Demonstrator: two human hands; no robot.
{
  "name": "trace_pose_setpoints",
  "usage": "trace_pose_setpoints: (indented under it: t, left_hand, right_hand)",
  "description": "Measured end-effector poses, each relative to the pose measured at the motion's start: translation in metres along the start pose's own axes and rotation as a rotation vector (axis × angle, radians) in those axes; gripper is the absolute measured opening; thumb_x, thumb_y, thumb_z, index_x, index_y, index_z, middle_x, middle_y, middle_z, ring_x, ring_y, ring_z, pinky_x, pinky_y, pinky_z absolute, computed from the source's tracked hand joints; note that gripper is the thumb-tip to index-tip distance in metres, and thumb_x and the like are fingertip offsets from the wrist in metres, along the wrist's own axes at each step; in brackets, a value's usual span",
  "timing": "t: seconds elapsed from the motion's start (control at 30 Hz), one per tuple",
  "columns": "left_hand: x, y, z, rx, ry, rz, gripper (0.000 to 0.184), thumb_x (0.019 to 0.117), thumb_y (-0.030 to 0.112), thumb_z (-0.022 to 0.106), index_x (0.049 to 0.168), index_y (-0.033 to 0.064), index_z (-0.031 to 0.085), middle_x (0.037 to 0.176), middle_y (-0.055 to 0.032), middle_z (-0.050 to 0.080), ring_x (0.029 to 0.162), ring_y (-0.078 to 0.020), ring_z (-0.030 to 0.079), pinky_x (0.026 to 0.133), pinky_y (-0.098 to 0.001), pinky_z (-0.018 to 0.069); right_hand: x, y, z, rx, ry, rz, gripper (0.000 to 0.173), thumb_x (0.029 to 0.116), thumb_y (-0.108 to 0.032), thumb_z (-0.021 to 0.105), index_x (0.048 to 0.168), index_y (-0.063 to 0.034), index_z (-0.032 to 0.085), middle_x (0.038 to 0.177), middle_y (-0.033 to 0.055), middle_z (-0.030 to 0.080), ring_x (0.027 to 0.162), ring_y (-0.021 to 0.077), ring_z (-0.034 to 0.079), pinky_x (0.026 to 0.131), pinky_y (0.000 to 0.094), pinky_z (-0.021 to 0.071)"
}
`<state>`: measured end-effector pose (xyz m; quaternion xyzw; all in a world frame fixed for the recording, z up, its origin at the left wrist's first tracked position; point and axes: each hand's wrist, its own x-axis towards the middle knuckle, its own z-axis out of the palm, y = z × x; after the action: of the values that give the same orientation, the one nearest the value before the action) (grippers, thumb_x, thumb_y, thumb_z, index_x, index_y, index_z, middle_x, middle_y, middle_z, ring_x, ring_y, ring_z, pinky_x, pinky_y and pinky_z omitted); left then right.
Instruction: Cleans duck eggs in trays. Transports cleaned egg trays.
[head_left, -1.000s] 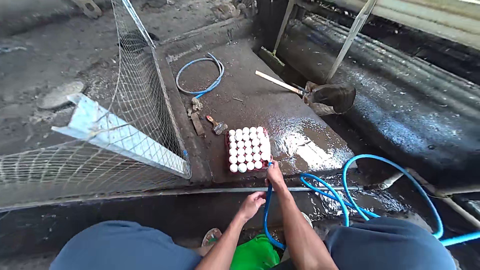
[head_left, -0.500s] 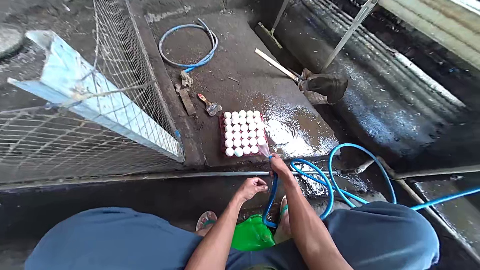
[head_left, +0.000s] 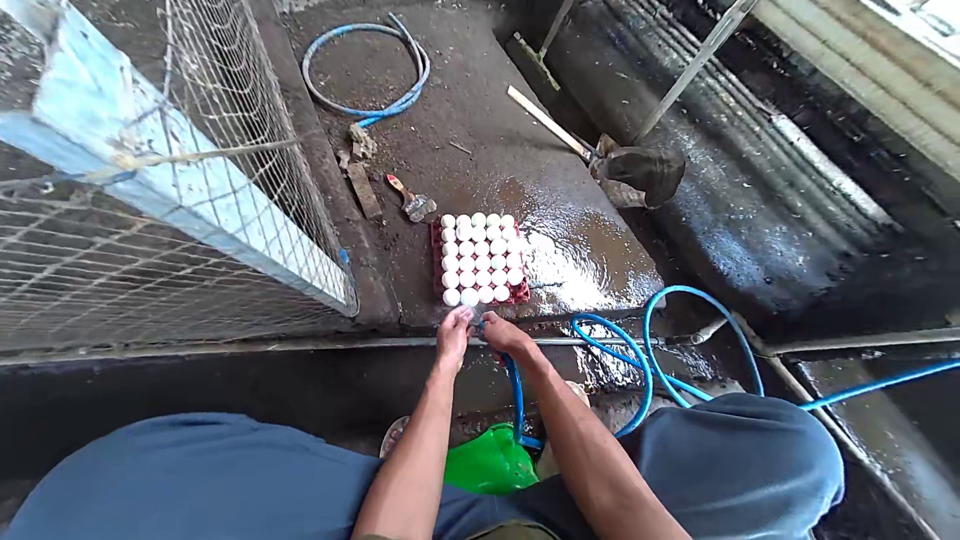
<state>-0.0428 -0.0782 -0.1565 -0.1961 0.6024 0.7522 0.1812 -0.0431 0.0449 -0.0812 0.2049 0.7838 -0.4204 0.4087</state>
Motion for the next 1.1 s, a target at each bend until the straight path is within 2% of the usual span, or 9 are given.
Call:
trace_pose_setpoints:
  t: [0.1, 0.2, 0.33, 0.47, 0.53, 0.67, 0.83, 1.0, 1.1]
  left_hand:
    - [0.001, -0.007, -0.003, 0.037, 0.068, -0.031, 0.035, 0.1034, 0.006, 0.055, 0.136, -0.0061, 0.054, 0.133, -0.0239, 0.059, 0.119, -0.0278, 0.061, 0.1, -0.0424, 0.0505]
    - [-0.011, -0.013, -0.004, 0.086, 0.071, -0.138, 0.03, 0.1025, 0.006, 0.058, 0.129, -0.0066, 0.056, 0.114, -0.0206, 0.067, 0.098, -0.0223, 0.068, 0.087, -0.0367, 0.056]
    - [-0.033, -0.015, 0.007, 0.233, -0.26, -0.279, 0.033, 0.1058, 0.02, 0.056, 0.13, -0.0014, 0.059, 0.099, -0.0146, 0.071, 0.085, -0.0189, 0.068, 0.08, -0.0357, 0.0557]
    - [-0.047, -0.006, 0.004, 0.175, -0.566, -0.326, 0.038, 0.1047, 0.019, 0.056, 0.138, 0.0021, 0.053, 0.117, -0.0108, 0.068, 0.1, -0.0164, 0.067, 0.085, -0.0348, 0.0556]
    - [-0.048, -0.005, -0.007, 0.15, -0.502, -0.308, 0.034, 0.1041, 0.016, 0.057, 0.134, -0.0008, 0.055, 0.108, -0.0104, 0.071, 0.092, -0.0151, 0.069, 0.083, -0.0332, 0.0566]
    - [-0.048, -0.013, -0.03, 0.088, -0.419, -0.332, 0.037, 0.1017, 0.008, 0.059, 0.136, -0.0013, 0.05, 0.105, -0.0096, 0.07, 0.087, -0.0144, 0.07, 0.082, -0.032, 0.0581]
    - [-0.047, -0.031, -0.038, 0.098, -0.246, -0.343, 0.024, 0.1012, 0.011, 0.062, 0.121, -0.0017, 0.058, 0.096, -0.0074, 0.069, 0.077, -0.0113, 0.066, 0.073, -0.0279, 0.0564]
    - [-0.044, -0.05, -0.054, 0.081, -0.006, -0.413, 0.03, 0.105, 0.022, 0.057, 0.126, 0.0003, 0.057, 0.093, -0.0081, 0.068, 0.074, -0.012, 0.064, 0.069, -0.0282, 0.0546]
    - [-0.034, -0.063, -0.069, 0.219, 0.176, -0.501, 0.035, 0.1067, 0.03, 0.054, 0.125, 0.0011, 0.061, 0.098, -0.011, 0.068, 0.077, -0.0141, 0.063, 0.072, -0.0306, 0.0538]
  right_hand:
    - [0.004, 0.021, -0.02, 0.138, 0.208, 0.076, 0.046, 0.1095, -0.027, 0.033, 0.155, -0.0178, 0.033, 0.095, 0.0147, 0.06, 0.061, 0.0228, 0.057, 0.058, 0.0419, 0.052]
    - [0.008, 0.048, -0.045, 0.299, 0.361, 0.147, 0.045, 0.1101, -0.026, 0.031, 0.154, -0.0164, 0.032, 0.093, 0.0141, 0.059, 0.06, 0.0228, 0.058, 0.058, 0.0419, 0.0532]
    - [0.005, 0.047, -0.046, 0.328, 0.31, 0.029, 0.046, 0.1123, -0.027, 0.021, 0.156, -0.0185, 0.03, 0.086, 0.0114, 0.055, 0.053, 0.0204, 0.051, 0.051, 0.0394, 0.05]
    - [0.012, 0.019, -0.023, 0.13, 0.108, -0.207, 0.045, 0.1121, -0.021, 0.024, 0.153, -0.0084, 0.04, 0.131, 0.0226, 0.059, 0.104, 0.0285, 0.061, 0.088, 0.0476, 0.0498]
    - [0.025, 0.009, -0.01, 0.061, 0.059, -0.249, 0.045, 0.1119, -0.02, 0.023, 0.152, -0.0072, 0.039, 0.133, 0.0236, 0.057, 0.109, 0.0305, 0.061, 0.092, 0.0491, 0.049]
    - [0.053, -0.007, 0.009, -0.064, -0.011, -0.247, 0.046, 0.1132, -0.025, 0.022, 0.155, -0.0115, 0.036, 0.123, 0.0234, 0.062, 0.094, 0.0314, 0.066, 0.086, 0.0494, 0.0532]
    - [0.081, -0.015, 0.029, -0.139, -0.178, -0.308, 0.048, 0.1137, -0.029, 0.02, 0.159, -0.0169, 0.028, 0.105, 0.0174, 0.065, 0.079, 0.0248, 0.066, 0.078, 0.0425, 0.0557]
    - [0.1, -0.016, 0.071, -0.339, -0.201, -0.331, 0.053, 0.1133, -0.033, 0.03, 0.164, -0.0204, 0.025, 0.135, 0.0249, 0.062, 0.121, 0.04, 0.063, 0.106, 0.056, 0.0467]
    - [0.11, 0.007, 0.083, -0.363, -0.039, -0.216, 0.052, 0.1109, -0.035, 0.037, 0.16, -0.0181, 0.034, 0.134, 0.024, 0.063, 0.126, 0.0412, 0.061, 0.106, 0.0584, 0.0476]
